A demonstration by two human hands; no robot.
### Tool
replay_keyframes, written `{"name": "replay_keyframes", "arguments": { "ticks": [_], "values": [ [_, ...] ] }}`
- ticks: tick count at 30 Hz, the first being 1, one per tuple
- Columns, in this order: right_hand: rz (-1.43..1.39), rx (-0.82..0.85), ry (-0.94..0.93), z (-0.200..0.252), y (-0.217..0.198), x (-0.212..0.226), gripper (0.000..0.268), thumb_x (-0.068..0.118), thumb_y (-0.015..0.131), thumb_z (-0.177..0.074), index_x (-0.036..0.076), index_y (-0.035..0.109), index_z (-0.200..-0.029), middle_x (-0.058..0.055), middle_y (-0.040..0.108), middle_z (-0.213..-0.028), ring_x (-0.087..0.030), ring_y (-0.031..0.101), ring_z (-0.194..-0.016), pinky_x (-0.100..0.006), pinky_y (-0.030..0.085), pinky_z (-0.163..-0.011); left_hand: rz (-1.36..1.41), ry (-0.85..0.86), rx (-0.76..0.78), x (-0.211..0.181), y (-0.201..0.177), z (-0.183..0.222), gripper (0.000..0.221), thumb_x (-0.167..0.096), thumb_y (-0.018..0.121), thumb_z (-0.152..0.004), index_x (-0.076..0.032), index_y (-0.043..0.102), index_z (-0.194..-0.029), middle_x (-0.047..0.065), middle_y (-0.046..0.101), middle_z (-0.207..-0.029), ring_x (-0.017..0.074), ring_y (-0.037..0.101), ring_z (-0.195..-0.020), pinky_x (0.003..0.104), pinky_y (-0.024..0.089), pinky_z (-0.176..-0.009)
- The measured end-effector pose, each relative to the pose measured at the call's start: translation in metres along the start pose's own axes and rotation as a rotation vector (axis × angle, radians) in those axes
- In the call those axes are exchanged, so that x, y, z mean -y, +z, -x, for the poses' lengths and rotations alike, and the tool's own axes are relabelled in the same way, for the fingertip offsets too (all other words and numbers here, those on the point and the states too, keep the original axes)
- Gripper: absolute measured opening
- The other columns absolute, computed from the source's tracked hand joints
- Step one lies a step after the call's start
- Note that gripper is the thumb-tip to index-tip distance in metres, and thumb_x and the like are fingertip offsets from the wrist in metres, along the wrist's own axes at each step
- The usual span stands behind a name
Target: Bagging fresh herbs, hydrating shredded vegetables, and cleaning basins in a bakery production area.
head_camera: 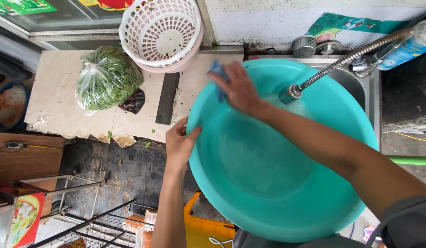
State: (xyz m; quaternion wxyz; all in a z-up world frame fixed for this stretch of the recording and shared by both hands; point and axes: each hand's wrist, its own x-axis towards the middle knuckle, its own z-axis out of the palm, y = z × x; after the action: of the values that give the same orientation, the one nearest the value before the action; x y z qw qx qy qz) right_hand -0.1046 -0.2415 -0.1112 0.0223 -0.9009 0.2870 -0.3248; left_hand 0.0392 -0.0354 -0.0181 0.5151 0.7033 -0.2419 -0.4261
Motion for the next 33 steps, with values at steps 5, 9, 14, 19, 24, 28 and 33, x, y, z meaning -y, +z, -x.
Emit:
{"name": "replay_keyframes", "arguments": {
  "ticks": [5, 9, 14, 19, 24, 28, 33],
  "values": [
    [-0.269, -0.044, -0.237, 0.017, -0.008, 0.074, 0.058, 0.008, 0.064, -0.092, 0.023, 0.056, -0.147, -0.025, 0.042, -0.159, -0.043, 0.038, -0.152, -0.06, 0.024, -0.128, 0.11, 0.11, 0.122, 0.031, 0.007, -0.028, 0.055, 0.009, 0.064, -0.079, 0.005, 0.071, -0.133, 0.009, 0.073, -0.094, 0.0114, 0.063, -0.072, 0.025, 0.05, -0.061],
    [-0.071, -0.046, -0.282, 0.022, 0.017, 0.016, 0.052, 0.012, 0.064, -0.092, 0.025, 0.056, -0.141, -0.017, 0.032, -0.166, -0.038, 0.026, -0.157, -0.069, 0.012, -0.125, 0.153, 0.052, 0.071, 0.005, 0.011, 0.011, 0.06, 0.01, 0.061, -0.077, 0.003, 0.066, -0.137, 0.008, 0.075, -0.097, 0.0119, 0.066, -0.073, 0.026, 0.053, -0.062],
    [0.349, 0.211, 0.084, 0.076, 0.012, -0.058, 0.064, 0.014, 0.056, -0.096, 0.017, 0.048, -0.16, -0.025, 0.016, -0.174, -0.04, 0.01, -0.163, -0.065, 0.007, -0.126, 0.274, 0.06, -0.064, -0.01, 0.019, 0.04, 0.067, 0.013, 0.058, -0.074, 0.004, 0.058, -0.141, 0.013, 0.078, -0.104, 0.0133, 0.073, -0.079, 0.025, 0.059, -0.07],
    [0.246, 0.611, 0.276, 0.135, -0.02, -0.059, 0.068, 0.027, 0.049, -0.096, 0.017, 0.037, -0.162, -0.017, 0.017, -0.17, -0.038, 0.015, -0.152, -0.071, 0.009, -0.113, 0.337, 0.082, -0.103, -0.01, 0.022, 0.035, 0.065, 0.014, 0.06, -0.076, 0.007, 0.059, -0.141, 0.016, 0.077, -0.104, 0.0155, 0.073, -0.077, 0.026, 0.059, -0.068],
    [0.515, 1.136, -0.035, 0.189, -0.057, -0.083, 0.053, 0.033, 0.048, -0.099, 0.012, 0.042, -0.146, -0.022, 0.03, -0.158, -0.037, 0.033, -0.146, -0.058, 0.03, -0.116, 0.395, 0.124, -0.117, 0.0, 0.025, 0.03, 0.064, 0.014, 0.06, -0.077, 0.01, 0.058, -0.141, 0.017, 0.077, -0.106, 0.0157, 0.074, -0.079, 0.026, 0.06, -0.07],
    [0.255, 1.16, 0.107, 0.232, -0.072, -0.09, 0.051, 0.024, 0.05, -0.094, 0.01, 0.047, -0.143, -0.03, 0.055, -0.129, -0.04, 0.063, -0.104, -0.052, 0.053, -0.089, 0.435, 0.161, -0.138, 0.014, 0.029, 0.023, 0.065, 0.014, 0.061, -0.077, 0.011, 0.056, -0.142, 0.018, 0.077, -0.107, 0.0152, 0.073, -0.08, 0.026, 0.059, -0.069],
    [-0.001, 1.316, 0.447, 0.143, -0.12, -0.031, 0.043, 0.04, 0.05, -0.1, 0.005, 0.059, -0.123, -0.025, 0.074, -0.092, -0.041, 0.069, -0.081, -0.054, 0.056, -0.077, 0.48, 0.162, -0.104, 0.026, 0.026, 0.011, 0.064, 0.014, 0.062, -0.078, 0.009, 0.056, -0.142, 0.016, 0.077, -0.109, 0.0145, 0.074, -0.082, 0.026, 0.06, -0.07]
  ]
}}
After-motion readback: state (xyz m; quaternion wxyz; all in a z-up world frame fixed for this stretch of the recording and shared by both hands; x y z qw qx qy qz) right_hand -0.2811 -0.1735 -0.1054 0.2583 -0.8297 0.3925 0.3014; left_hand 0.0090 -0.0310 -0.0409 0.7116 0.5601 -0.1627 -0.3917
